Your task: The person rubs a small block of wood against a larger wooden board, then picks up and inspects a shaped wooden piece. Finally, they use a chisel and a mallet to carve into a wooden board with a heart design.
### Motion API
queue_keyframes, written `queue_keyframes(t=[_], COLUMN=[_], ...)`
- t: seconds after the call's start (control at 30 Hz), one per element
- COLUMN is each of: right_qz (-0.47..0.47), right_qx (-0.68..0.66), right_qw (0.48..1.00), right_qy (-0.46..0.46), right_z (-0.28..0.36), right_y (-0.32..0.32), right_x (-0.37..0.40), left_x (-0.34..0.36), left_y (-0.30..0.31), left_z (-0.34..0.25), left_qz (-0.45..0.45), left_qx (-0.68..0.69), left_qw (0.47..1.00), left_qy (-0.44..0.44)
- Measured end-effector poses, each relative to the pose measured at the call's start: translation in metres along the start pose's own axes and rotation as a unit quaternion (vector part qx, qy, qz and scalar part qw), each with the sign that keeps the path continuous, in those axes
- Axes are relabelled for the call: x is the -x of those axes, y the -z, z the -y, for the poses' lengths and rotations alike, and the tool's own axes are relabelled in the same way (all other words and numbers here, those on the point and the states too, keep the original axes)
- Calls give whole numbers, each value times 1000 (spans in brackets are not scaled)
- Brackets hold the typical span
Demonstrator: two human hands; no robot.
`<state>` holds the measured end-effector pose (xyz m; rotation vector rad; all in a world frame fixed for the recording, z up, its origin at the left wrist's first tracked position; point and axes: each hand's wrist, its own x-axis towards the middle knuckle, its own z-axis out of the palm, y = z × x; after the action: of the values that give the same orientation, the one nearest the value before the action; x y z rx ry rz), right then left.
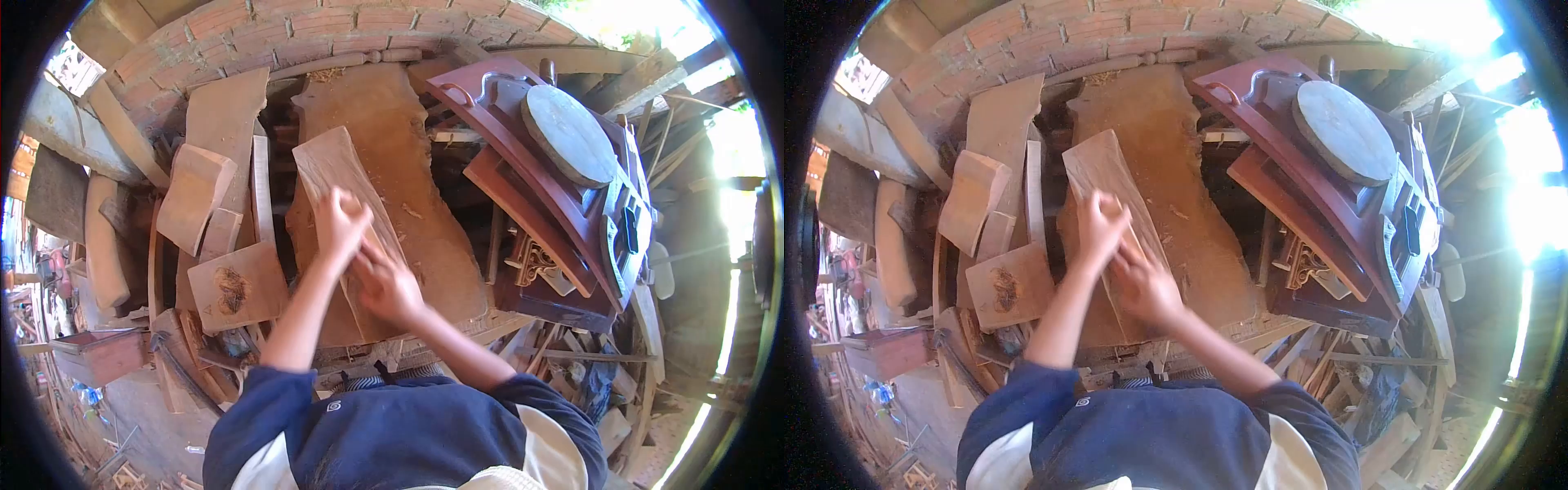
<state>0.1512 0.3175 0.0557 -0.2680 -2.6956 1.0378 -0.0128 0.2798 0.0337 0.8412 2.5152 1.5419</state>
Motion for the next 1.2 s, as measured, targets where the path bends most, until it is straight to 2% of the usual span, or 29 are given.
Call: queue_keyframes(t=[0.1, 0.17, 0.23, 0.33, 0.37, 0.43, 0.47, 0.5, 0.53, 0.57, 0.6, 0.63, 0.7, 0.73, 0.8, 0.83, 0.87, 0.9, 0.97, 1.07, 1.13, 1.17, 1.2], right_qz=[25, 47, 16, -10, -14, -47, -90, -61, -38, -81, -92, -103, -59, -105, -69, -26, -23, -23, -28, -24, -37, -43, -83], right_qx=[-14, -10, -60, -23, -2, -60, -45, -60, -48, -42, -37, -32, -57, -31, -17, 13, -7, -27, -33, -49, -10, 13, -27], right_qw=[998, 998, 998, 1000, 999, 997, 995, 996, 998, 995, 995, 994, 996, 994, 996, 999, 1000, 999, 999, 998, 998, 999, 996], right_qy=[-52, -32, 0, -7, 41, 0, 23, -18, -13, 29, 27, 23, -24, 11, 45, 14, -8, -29, -19, -34, -40, -9, -26], right_z=[39, 42, 40, 27, 2, -17, -29, -29, -37, -50, -51, -54, -28, -29, -5, -4, 19, 40, 53, 50, 31, 22, 11], right_y=[7, 7, 6, 8, -2, -8, -12, -6, -3, -10, -15, -17, -6, -18, -5, -17, -7, 4, 2, 4, 0, 2, 0], right_x=[92, 118, 122, 61, 29, -48, -86, -118, -144, -161, -165, -163, -126, -97, -20, 23, 57, 83, 116, 108, 64, 27, -7], left_x=[91, 121, 124, 67, 35, -45, -82, -123, -151, -168, -174, -174, -136, -106, -24, 16, 55, 84, 118, 109, 62, 27, -10], left_y=[14, 24, 23, 12, 4, -8, -4, -16, -20, -20, -21, -26, -16, -18, -5, -1, 2, 7, 17, 16, 2, -5, -20], left_z=[-29, -45, -40, -23, -8, 24, 20, 52, 68, 72, 78, 83, 63, 62, 19, 4, -13, -27, -42, -43, -23, -8, 17], left_qz=[2, 13, 26, -11, -28, -16, -3, -1, -20, -37, -47, -55, -5, 9, 2, 17, 0, 25, 68, 53, 36, 42, 38], left_qx=[-13, -13, -8, 13, 35, 40, 59, 46, 37, 23, 7, -9, -16, 21, 15, 29, 15, 28, 8, 14, 72, 73, 139], left_qw=[1000, 1000, 1000, 1000, 999, 997, 992, 993, 996, 997, 997, 997, 999, 999, 1000, 999, 1000, 999, 998, 998, 997, 996, 986], left_qy=[-23, -20, -4, 12, 11, 72, 109, 106, 79, 57, 58, 58, 45, 48, 22, 29, 0, 18, -3, -2, 21, 25, 82])
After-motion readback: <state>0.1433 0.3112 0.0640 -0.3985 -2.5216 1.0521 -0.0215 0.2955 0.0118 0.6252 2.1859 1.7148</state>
